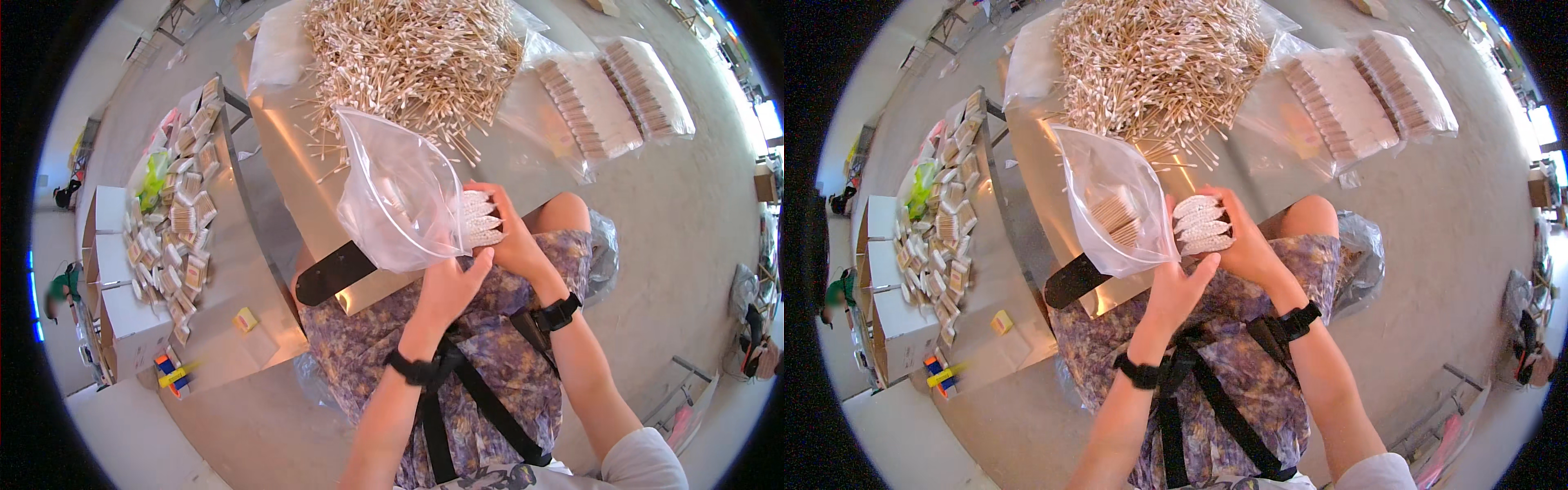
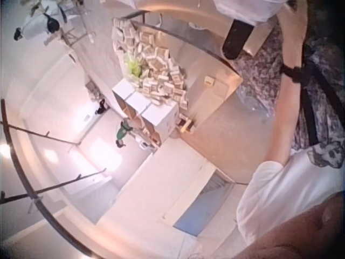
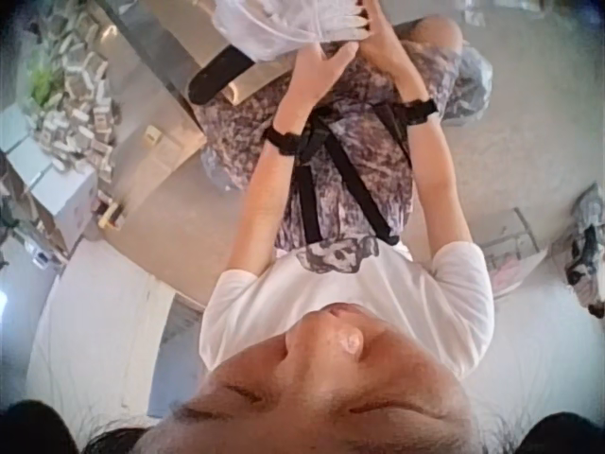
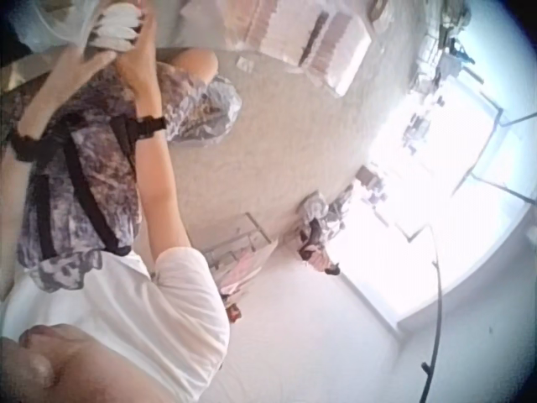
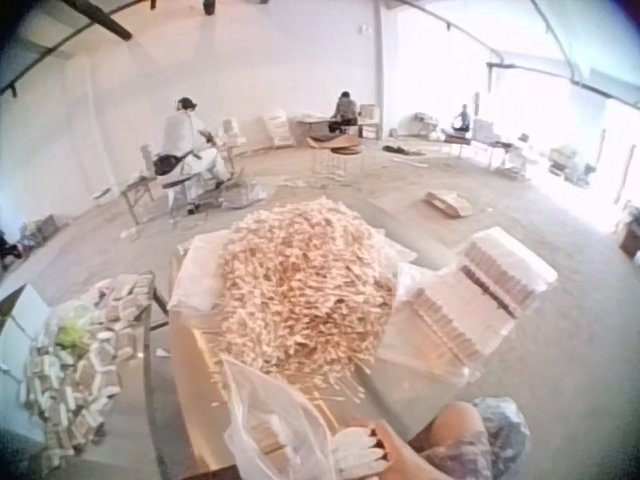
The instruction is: Packaging bundles of cotton swabs into small plastic bags.
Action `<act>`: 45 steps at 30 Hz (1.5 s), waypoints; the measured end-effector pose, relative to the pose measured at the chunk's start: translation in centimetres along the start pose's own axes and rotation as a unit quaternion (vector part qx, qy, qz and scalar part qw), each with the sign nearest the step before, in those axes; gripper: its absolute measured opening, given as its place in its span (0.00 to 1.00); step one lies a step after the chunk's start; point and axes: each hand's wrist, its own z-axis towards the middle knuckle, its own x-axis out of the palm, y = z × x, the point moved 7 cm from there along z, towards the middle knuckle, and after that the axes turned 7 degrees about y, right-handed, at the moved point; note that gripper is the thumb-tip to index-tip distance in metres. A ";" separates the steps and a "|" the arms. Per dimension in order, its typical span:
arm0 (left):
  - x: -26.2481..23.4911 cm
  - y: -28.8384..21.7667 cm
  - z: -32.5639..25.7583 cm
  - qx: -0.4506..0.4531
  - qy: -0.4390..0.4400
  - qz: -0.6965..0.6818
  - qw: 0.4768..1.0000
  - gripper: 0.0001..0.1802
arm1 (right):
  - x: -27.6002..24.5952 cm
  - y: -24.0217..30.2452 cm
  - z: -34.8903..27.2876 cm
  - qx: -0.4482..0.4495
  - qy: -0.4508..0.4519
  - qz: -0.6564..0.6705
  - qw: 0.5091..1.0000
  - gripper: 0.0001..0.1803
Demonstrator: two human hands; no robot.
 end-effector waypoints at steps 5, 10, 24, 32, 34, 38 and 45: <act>-1.7 -7.1 -4.5 -0.005 -0.007 0.216 0.976 0.31 | -0.4 -0.3 0.2 -0.017 -0.044 0.036 0.998 0.41; -7.2 -13.4 -5.6 0.099 -0.256 0.281 0.920 0.27 | -1.8 0.0 -0.2 -0.029 -0.118 0.128 0.984 0.39; -9.9 -10.0 -4.0 -0.057 -0.277 0.186 0.941 0.38 | 4.8 18.2 2.4 -0.205 0.057 -0.006 0.977 0.48; -10.9 -7.1 -5.9 -0.027 -0.331 -0.146 0.932 0.19 | 5.2 16.6 1.6 -0.110 0.085 -0.082 0.987 0.43; -10.5 -7.9 -6.0 0.035 -0.338 -0.134 0.931 0.19 | 5.4 17.3 1.1 -0.121 0.058 -0.241 0.961 0.44; -10.6 -8.9 -6.9 0.096 -0.335 -0.107 0.931 0.21 | 7.1 17.5 0.7 -0.092 0.173 -0.338 0.920 0.47; -10.8 -9.6 -7.7 0.163 -0.368 -0.084 0.912 0.26 | 7.3 17.5 2.9 0.133 0.208 -0.372 0.895 0.43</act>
